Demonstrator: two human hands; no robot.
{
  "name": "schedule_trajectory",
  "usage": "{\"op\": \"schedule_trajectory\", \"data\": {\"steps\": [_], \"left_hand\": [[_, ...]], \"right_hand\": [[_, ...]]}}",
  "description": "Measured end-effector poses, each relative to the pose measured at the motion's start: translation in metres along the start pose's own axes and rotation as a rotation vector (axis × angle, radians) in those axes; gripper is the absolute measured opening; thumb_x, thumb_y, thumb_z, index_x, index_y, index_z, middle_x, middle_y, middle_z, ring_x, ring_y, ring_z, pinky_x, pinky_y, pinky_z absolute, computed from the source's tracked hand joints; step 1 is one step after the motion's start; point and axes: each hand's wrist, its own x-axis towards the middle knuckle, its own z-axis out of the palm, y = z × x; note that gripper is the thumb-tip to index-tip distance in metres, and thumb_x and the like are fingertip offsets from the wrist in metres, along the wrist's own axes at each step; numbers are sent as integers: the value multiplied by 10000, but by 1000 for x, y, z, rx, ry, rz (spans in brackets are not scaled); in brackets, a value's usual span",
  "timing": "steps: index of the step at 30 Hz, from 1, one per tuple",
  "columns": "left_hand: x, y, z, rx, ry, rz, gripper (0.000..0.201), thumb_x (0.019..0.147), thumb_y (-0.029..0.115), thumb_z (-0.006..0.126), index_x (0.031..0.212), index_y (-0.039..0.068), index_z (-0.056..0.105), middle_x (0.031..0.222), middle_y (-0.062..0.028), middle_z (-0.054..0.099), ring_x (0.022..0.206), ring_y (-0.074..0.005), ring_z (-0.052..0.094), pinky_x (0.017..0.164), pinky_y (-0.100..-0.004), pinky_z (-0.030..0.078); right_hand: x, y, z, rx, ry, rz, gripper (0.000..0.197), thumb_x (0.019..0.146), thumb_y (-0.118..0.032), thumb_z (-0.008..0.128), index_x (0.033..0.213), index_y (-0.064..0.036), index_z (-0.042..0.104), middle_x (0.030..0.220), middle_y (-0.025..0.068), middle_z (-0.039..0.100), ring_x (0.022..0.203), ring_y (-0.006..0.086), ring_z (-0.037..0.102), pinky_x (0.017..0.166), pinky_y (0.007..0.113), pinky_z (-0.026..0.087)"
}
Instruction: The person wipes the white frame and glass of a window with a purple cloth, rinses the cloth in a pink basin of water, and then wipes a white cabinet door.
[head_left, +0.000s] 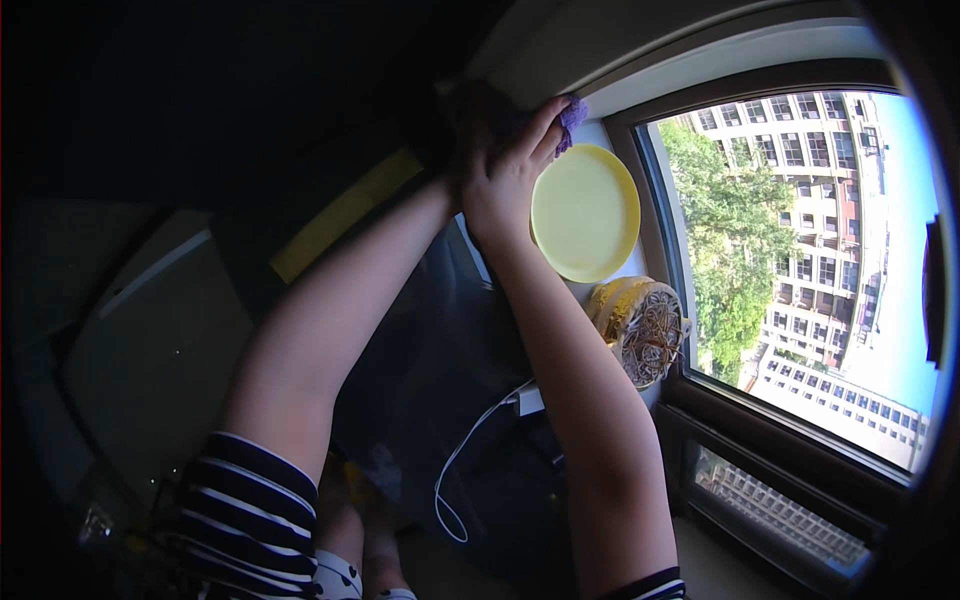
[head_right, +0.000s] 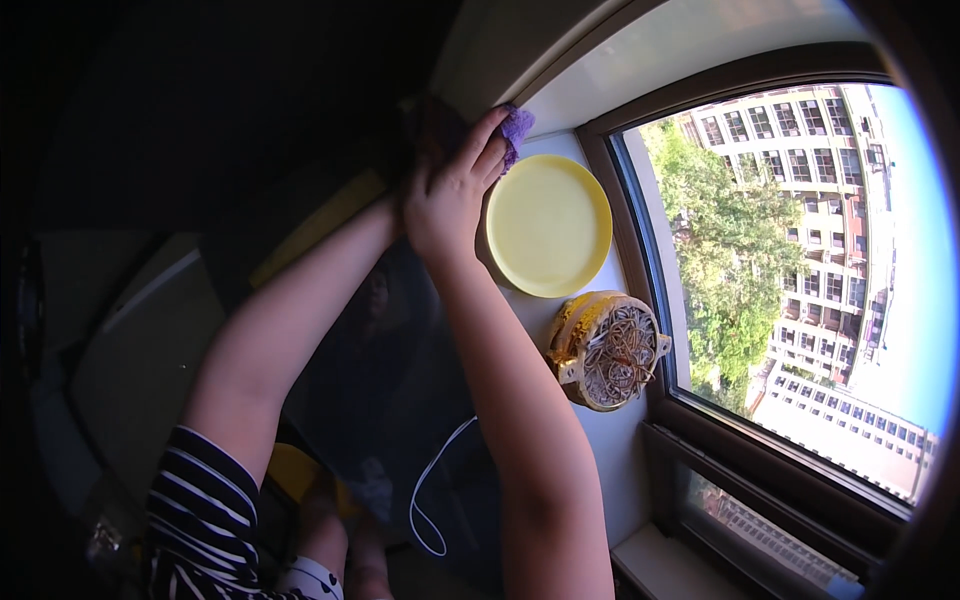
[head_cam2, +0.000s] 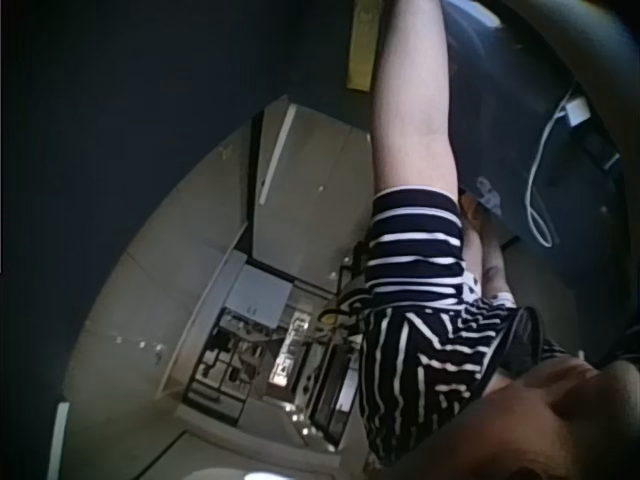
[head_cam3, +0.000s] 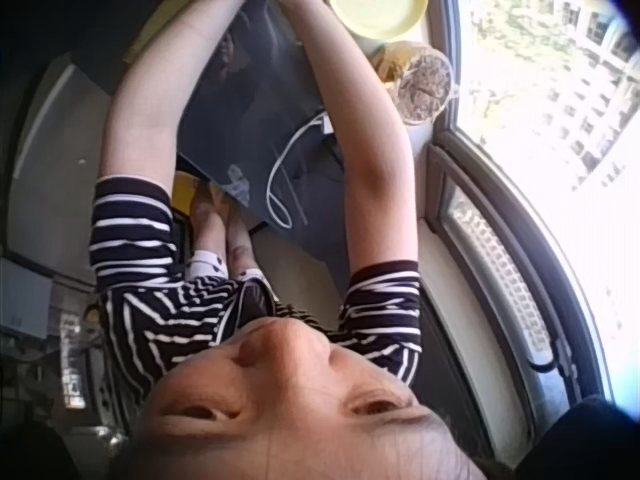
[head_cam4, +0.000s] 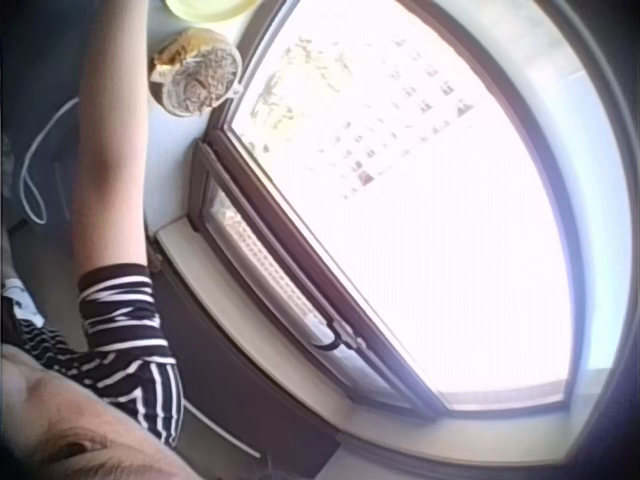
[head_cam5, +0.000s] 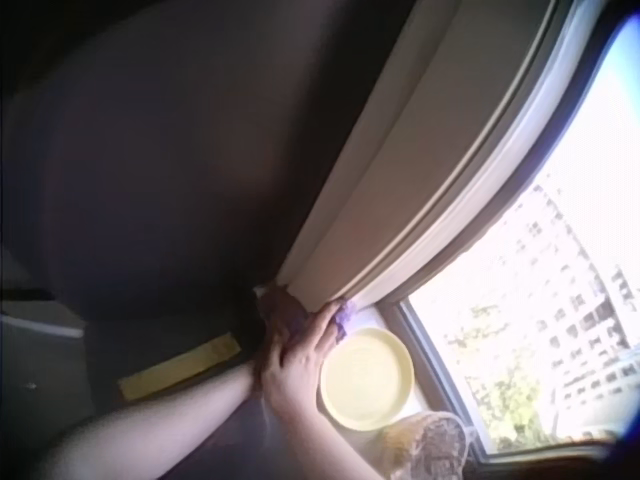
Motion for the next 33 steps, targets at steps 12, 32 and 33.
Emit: {"op": "schedule_trajectory", "data": {"steps": [12,32,33], "left_hand": [[-11,27,-5,-187,96,-13,885,857,317,650,1469,-49,125,1420,-310,249,1304,-450,326,1112,-453,286],[22,23,-4,-512,-225,-184,641,977,322,446,1506,69,187,1464,-187,315,1356,-299,342,1123,-383,277],[20,16,-2,-587,-234,-297,637,979,335,435,1505,71,192,1459,-181,325,1353,-293,346,1122,-380,278]], "right_hand": [[-5,-7,-19,358,-130,110,879,868,-169,586,1506,-6,3,1464,314,201,1378,451,225,1141,439,203],[17,19,1,597,-54,455,951,824,-98,622,1528,-69,-18,1427,221,354,1226,287,446,1046,327,330],[17,30,8,583,-38,514,960,821,-100,620,1528,-70,-29,1383,236,386,1153,293,488,998,318,376]]}}
